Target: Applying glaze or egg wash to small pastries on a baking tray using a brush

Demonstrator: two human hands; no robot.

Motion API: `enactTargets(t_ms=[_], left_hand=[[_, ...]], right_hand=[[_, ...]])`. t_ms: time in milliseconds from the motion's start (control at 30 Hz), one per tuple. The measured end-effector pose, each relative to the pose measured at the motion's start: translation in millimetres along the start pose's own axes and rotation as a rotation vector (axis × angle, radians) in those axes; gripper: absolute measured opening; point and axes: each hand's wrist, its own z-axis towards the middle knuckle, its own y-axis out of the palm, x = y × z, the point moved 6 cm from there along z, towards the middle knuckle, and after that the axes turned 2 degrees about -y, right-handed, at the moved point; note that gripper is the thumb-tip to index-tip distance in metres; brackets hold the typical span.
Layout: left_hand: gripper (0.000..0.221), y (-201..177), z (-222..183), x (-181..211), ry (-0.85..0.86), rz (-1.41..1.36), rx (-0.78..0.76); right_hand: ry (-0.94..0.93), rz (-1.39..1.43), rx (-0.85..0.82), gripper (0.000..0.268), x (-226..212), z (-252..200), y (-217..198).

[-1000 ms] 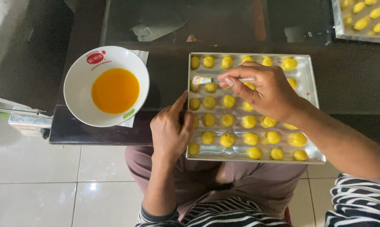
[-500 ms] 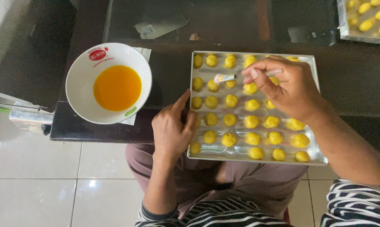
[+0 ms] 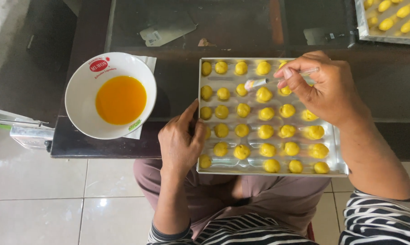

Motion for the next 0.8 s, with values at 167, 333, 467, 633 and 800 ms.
enactTargets(t_ms=[167, 333, 467, 633, 800], left_hand=[[0.046, -0.3, 0.9, 1.2, -0.023, 0.005, -0.006], [0.048, 0.1, 1.4, 0.0, -0.052, 0.013, -0.019], [0.048, -0.5, 0.9, 1.2, -0.045, 0.008, -0.021], [0.045, 0.3, 0.5, 1.6, -0.039, 0.008, -0.004], [0.046, -0.6, 0.8, 3.1, -0.026, 0.011, 0.009]], right_hand=[[0.045, 0.114, -0.043, 0.021, 6.6, -2.5, 2.3], [-0.016, -0.028, -0.031, 0.028, 9.9, -6.6, -10.6], [0.05, -0.05, -0.009, 0.03, 24.1, -13.7, -18.9], [-0.01, -0.082, -0.005, 0.039, 14.3, -6.5, -16.6], [-0.01, -0.124, -0.001, 0.035, 27.3, -15.0, -15.9]])
